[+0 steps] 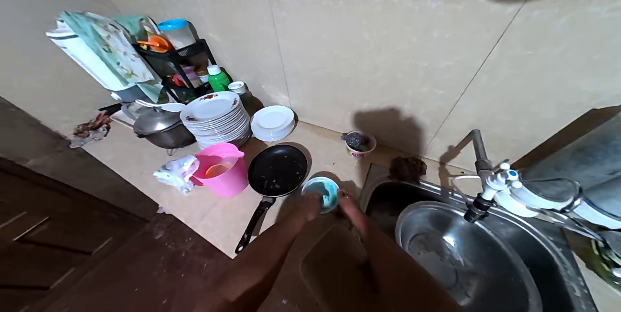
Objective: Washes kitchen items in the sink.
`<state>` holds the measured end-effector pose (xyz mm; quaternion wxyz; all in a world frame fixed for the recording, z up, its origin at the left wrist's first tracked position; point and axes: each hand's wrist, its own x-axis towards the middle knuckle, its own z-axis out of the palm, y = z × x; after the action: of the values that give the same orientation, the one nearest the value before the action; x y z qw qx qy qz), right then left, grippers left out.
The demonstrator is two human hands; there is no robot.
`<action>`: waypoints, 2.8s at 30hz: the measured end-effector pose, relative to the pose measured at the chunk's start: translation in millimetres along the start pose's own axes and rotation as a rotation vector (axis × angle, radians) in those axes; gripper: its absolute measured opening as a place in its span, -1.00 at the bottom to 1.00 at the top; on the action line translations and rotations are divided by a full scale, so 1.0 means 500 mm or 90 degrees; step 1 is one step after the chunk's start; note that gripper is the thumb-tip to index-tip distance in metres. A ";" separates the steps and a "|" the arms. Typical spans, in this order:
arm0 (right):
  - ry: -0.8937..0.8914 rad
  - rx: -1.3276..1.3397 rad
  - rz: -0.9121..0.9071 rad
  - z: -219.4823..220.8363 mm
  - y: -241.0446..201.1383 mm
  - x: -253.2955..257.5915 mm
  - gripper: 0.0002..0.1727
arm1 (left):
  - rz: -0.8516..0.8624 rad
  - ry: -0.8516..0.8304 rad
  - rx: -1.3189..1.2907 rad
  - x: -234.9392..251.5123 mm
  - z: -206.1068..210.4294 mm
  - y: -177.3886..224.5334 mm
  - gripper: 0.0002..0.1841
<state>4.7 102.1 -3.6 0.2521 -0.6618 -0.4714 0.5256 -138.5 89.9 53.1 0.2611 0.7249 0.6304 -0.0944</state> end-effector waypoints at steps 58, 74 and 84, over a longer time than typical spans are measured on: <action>0.053 0.092 -0.120 -0.155 0.184 -0.368 -0.67 | 0.024 0.249 -0.240 0.056 -0.004 -0.011 -0.71; 0.116 0.079 -0.108 -0.173 0.230 -0.406 -0.69 | 0.271 0.243 -0.177 -0.056 0.011 0.057 -0.76; 0.113 0.104 -0.043 -0.147 0.240 -0.394 -0.70 | 0.272 -0.081 -0.107 -0.151 0.242 0.112 -0.52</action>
<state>115.8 -112.7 10.7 0.3634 -0.6670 -0.4247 0.4926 -75.5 -39.2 0.6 0.3741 0.8102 0.4503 -0.0294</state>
